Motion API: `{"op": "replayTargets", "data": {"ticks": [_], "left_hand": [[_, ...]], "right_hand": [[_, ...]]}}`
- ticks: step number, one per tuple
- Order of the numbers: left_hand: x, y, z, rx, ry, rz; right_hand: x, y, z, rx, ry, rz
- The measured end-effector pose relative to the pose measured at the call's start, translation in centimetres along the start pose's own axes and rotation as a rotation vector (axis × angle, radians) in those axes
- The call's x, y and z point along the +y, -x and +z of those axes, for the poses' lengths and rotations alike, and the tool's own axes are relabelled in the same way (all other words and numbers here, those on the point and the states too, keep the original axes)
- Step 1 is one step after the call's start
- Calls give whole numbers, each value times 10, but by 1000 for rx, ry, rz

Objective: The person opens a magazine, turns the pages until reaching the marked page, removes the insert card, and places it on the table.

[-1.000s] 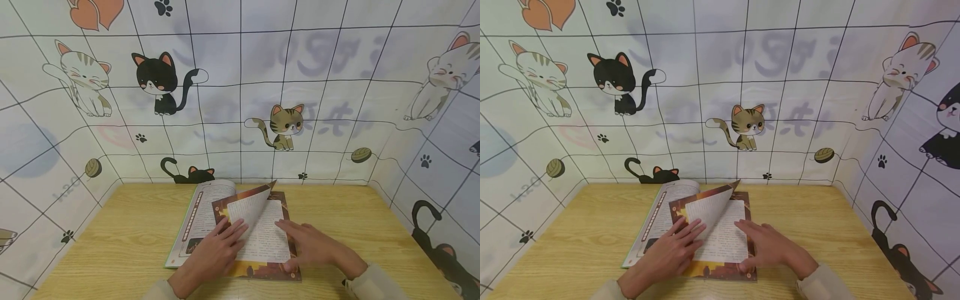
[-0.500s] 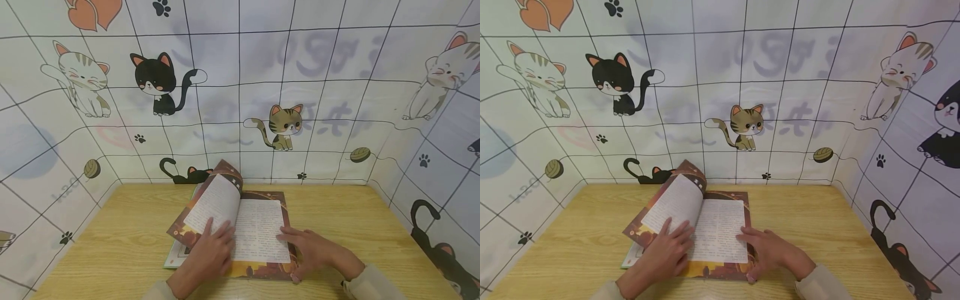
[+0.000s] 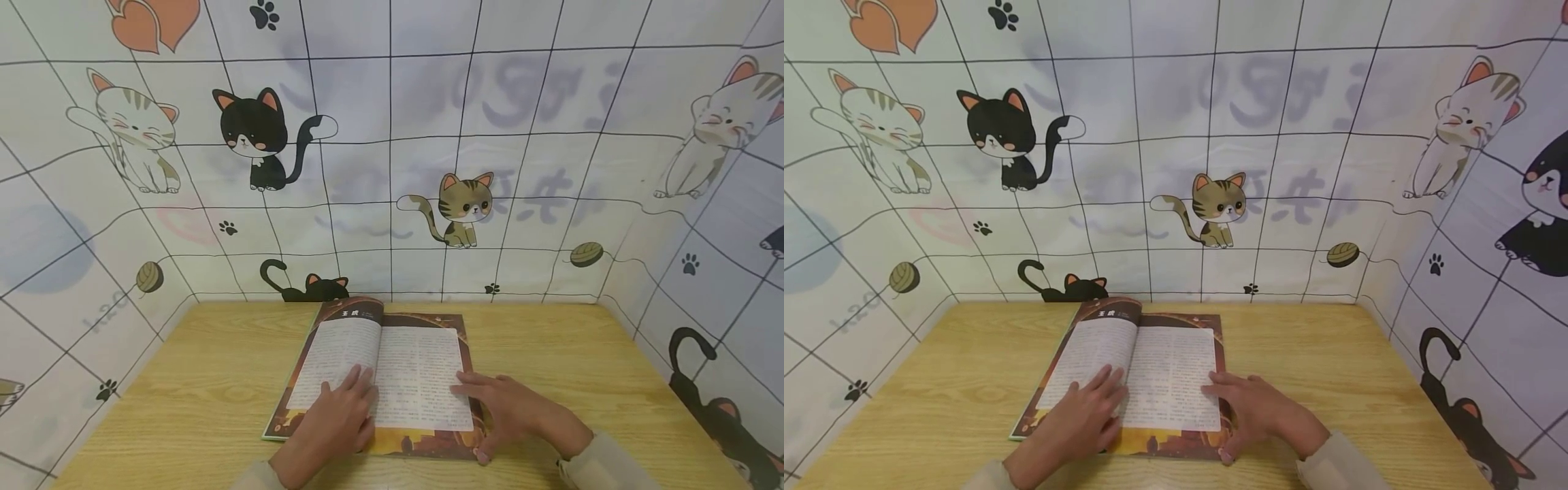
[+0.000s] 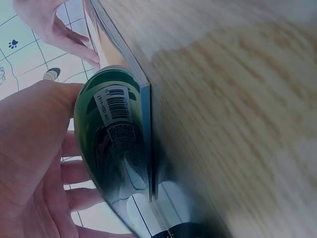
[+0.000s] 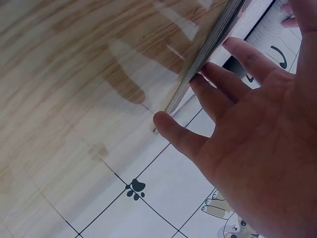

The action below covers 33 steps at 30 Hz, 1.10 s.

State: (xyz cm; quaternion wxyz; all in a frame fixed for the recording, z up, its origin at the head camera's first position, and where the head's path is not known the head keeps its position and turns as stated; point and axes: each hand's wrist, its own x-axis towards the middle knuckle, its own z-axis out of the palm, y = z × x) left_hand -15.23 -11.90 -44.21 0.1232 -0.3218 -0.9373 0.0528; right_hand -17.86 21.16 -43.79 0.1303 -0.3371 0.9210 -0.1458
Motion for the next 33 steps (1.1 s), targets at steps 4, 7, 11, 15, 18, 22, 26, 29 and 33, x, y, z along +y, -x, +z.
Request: {"op": "replayTargets", "data": {"ticks": [4,7,11,15,18,22,26,29,33], "left_hand": [[0,0,0,-2,11,-2],[-1,0,0,7,12,4],[-1,1,1,17,11,11],[-1,1,2,20,13,13],[-1,1,2,14,19,11],[0,0,1,-20,48,-9],[1,-2,-1,-69,69,-29],[2,-3,-2,-108,75,-36],[2,-4,-3,-134,86,-41]], "right_hand": [[-2,1,-1,7,-6,-15],[-2,2,-1,16,-8,-33],[-1,2,-1,20,-4,-43],[1,2,-1,22,1,-51],[2,2,-1,23,-4,-54],[2,1,0,23,-22,-35],[2,1,0,27,-35,-27],[3,1,0,38,-30,-47],[3,1,0,44,-31,-45]]}}
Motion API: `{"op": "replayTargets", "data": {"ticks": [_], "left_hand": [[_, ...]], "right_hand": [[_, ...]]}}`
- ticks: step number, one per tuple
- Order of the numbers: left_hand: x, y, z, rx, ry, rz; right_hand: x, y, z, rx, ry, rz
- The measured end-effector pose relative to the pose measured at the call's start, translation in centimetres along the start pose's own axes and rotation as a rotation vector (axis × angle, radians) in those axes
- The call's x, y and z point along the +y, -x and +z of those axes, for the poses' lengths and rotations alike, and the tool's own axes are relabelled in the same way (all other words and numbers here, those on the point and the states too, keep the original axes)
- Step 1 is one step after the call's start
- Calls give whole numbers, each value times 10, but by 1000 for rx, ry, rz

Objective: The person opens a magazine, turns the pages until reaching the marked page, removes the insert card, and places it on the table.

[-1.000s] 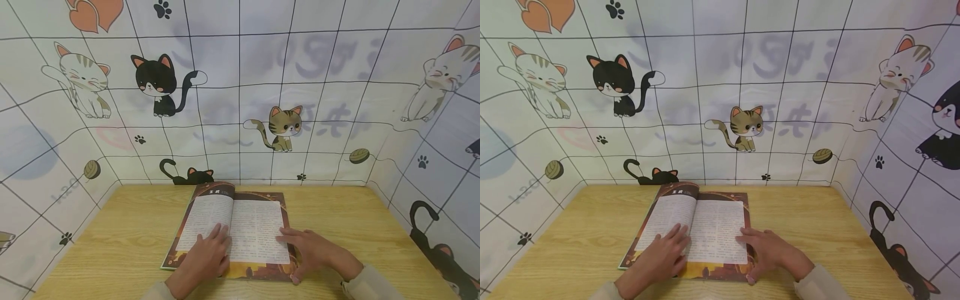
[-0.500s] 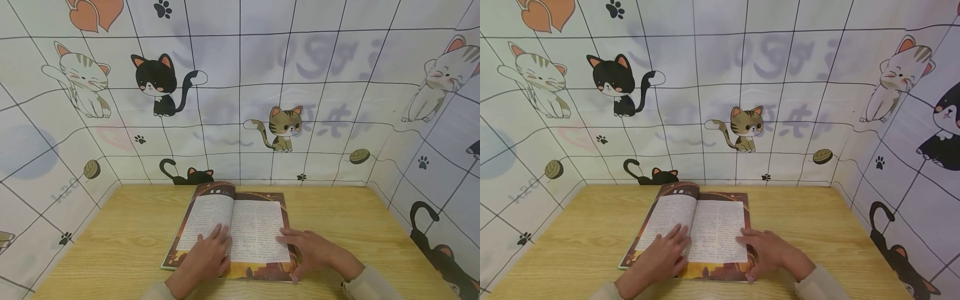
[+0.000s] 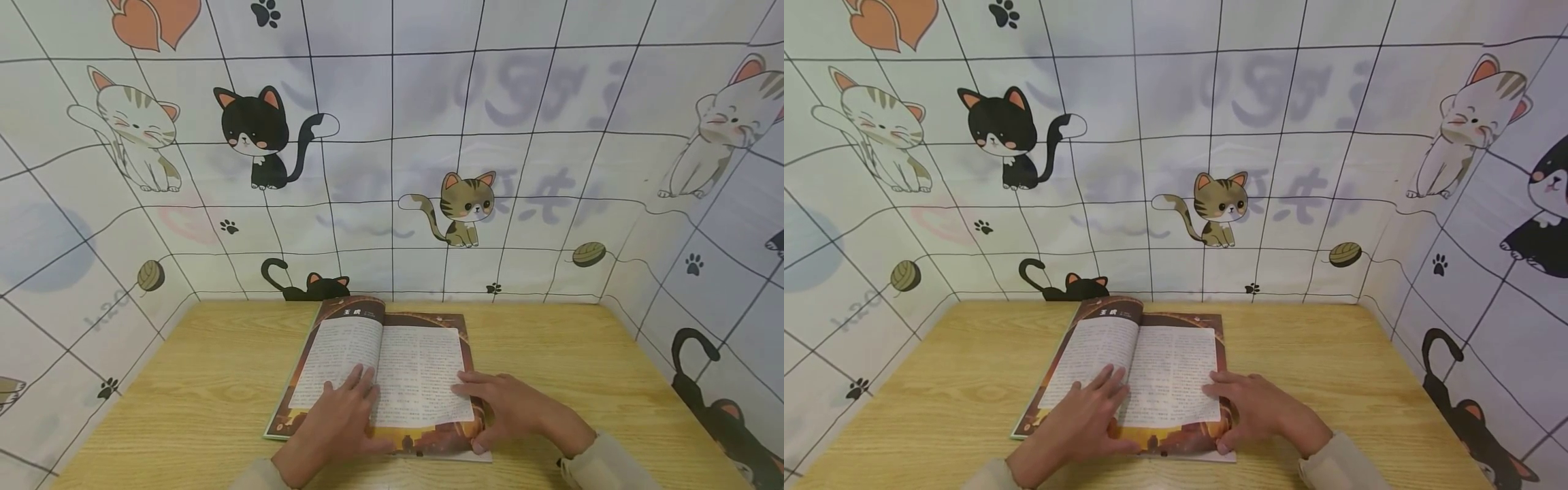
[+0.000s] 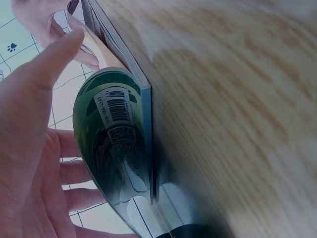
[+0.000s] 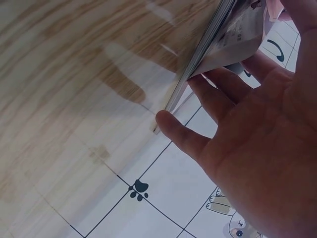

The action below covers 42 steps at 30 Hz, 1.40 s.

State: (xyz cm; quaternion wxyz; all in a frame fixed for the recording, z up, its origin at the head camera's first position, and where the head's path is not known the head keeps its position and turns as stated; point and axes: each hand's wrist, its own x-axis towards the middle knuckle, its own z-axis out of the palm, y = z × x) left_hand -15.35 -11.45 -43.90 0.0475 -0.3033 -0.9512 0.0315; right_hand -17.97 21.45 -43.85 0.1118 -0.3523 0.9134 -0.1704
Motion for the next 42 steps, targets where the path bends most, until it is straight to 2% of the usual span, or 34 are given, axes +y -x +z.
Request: {"op": "replayTargets", "data": {"ticks": [5,12,20,25,27,30,37,42], "left_hand": [[1,0,0,9,0,1],[1,-1,1,5,-16,8],[1,0,-2,23,-35,16],[-2,1,-4,16,-28,17],[-3,1,-3,42,-34,28],[-5,1,-3,120,-43,70],[-6,-2,-2,325,-65,234],[-4,-4,-3,374,-78,319]], "right_hand": [[-2,-1,-2,2,-3,21],[-3,-5,-3,36,18,-2],[-5,-9,-3,160,107,-54],[-5,-10,-6,239,85,-70],[-6,-10,-6,265,71,-83],[-6,-10,-6,297,52,-86],[-10,-10,-7,297,-38,-27],[-10,-7,-6,306,-98,-8]]}}
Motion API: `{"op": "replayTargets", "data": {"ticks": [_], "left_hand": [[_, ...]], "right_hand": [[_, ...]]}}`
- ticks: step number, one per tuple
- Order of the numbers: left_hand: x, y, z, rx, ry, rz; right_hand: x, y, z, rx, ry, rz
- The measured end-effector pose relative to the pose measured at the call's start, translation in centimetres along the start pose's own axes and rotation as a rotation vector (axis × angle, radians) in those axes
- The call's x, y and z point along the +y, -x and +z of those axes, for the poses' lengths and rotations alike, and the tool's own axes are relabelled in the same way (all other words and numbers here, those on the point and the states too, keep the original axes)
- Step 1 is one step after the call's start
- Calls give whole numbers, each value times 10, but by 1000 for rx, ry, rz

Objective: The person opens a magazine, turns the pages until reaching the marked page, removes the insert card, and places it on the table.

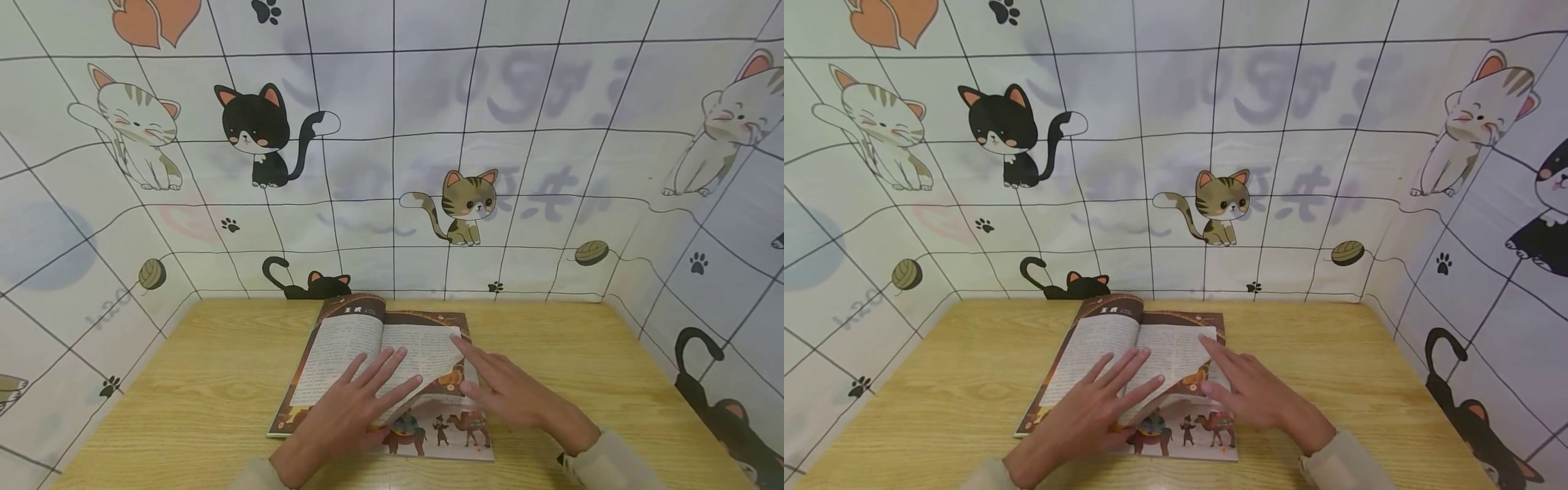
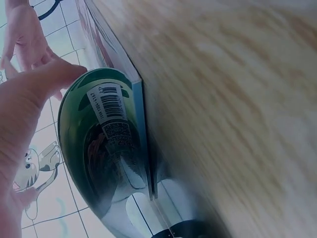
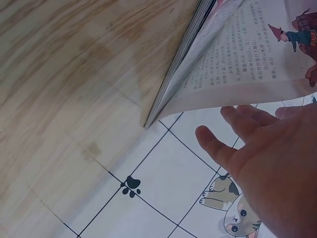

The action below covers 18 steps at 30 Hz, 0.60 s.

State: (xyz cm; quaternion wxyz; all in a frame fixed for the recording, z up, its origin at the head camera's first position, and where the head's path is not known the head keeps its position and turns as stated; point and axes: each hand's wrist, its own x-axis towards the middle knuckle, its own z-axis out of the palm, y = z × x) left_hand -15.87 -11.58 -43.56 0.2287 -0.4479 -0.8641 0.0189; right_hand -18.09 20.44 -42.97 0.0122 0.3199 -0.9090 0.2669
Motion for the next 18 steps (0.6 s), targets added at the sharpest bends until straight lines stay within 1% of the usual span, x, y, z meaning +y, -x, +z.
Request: {"op": "replayTargets", "data": {"ticks": [3,7,14,18], "left_hand": [[1,0,0,24,-29,37],[3,2,0,39,-78,55],[3,2,-2,0,-186,68],[3,3,-2,-13,-203,57]], "right_hand": [[1,1,0,20,9,10],[2,2,0,25,30,53],[8,4,4,18,94,95],[12,4,7,-4,107,92]]}}
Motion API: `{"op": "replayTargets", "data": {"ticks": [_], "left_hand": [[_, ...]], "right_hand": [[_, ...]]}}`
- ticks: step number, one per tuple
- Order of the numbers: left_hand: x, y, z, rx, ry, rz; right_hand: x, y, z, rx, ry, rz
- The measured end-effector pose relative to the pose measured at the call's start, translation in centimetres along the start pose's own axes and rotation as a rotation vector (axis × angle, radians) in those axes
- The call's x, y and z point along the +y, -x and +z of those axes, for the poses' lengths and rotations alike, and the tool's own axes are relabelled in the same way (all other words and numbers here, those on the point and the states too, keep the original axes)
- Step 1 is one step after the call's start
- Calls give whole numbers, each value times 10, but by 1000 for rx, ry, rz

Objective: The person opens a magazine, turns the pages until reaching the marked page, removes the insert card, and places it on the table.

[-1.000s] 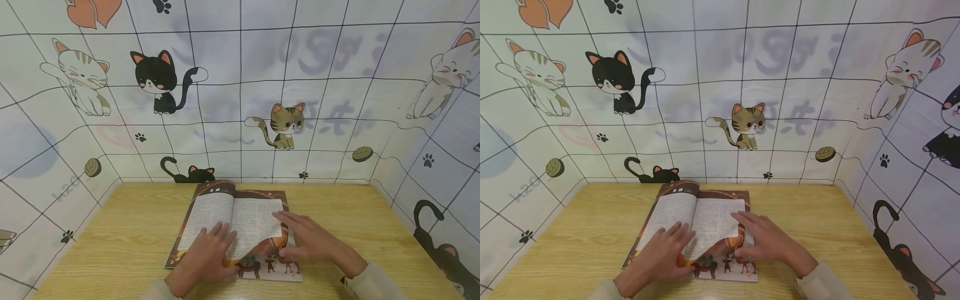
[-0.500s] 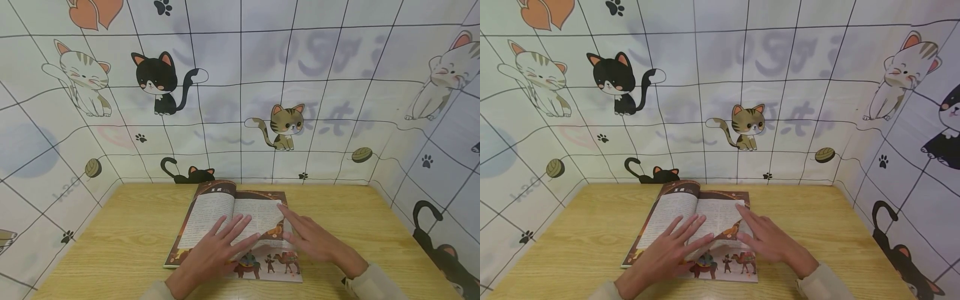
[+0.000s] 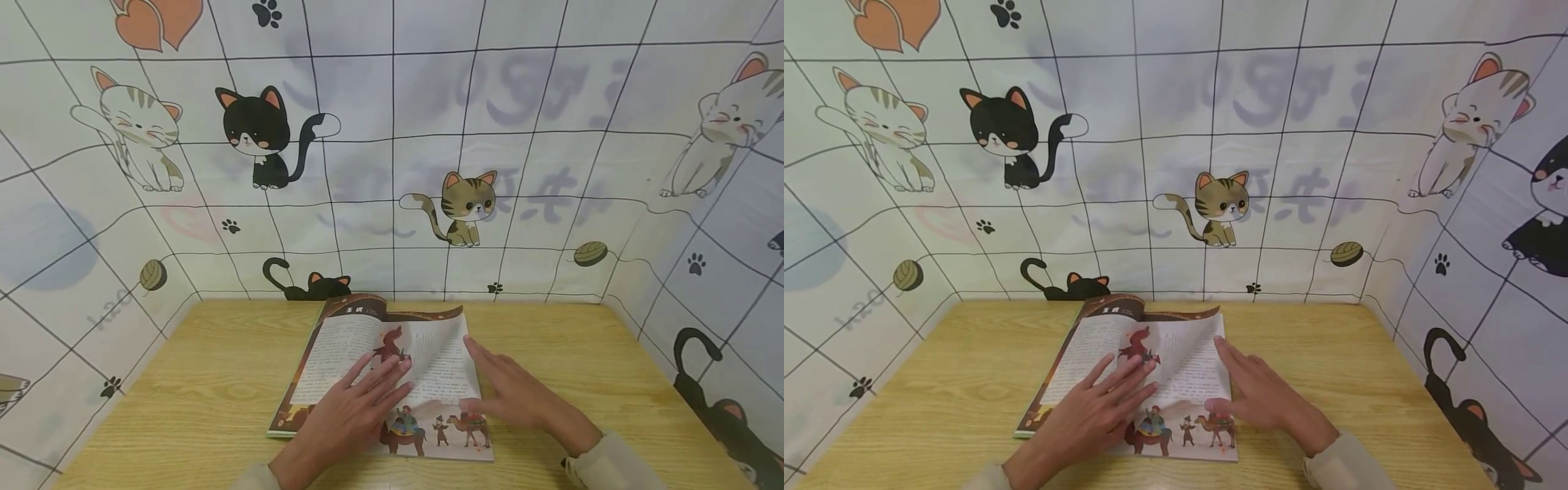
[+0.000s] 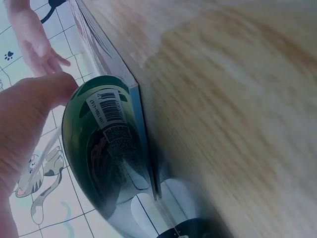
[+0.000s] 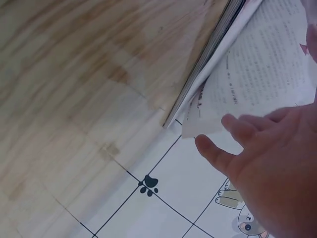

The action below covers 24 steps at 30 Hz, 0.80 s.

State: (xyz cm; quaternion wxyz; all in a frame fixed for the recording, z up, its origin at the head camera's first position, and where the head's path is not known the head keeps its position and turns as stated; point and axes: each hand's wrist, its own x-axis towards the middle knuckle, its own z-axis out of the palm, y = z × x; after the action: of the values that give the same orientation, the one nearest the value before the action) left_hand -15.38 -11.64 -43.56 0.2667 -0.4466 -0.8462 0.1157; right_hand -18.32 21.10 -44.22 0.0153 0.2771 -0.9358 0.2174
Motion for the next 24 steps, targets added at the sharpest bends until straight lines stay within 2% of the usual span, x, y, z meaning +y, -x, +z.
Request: {"op": "replayTargets", "data": {"ticks": [6,13,18,24], "left_hand": [[-2,1,3,-15,18,-22],[-2,2,4,-50,110,-81],[-2,4,5,-104,125,-109],[-4,4,5,-193,86,-158]], "right_hand": [[3,3,5,-129,25,-44],[2,10,5,-272,3,-23],[2,11,3,-293,-2,-40],[4,11,4,-285,-24,-58]]}}
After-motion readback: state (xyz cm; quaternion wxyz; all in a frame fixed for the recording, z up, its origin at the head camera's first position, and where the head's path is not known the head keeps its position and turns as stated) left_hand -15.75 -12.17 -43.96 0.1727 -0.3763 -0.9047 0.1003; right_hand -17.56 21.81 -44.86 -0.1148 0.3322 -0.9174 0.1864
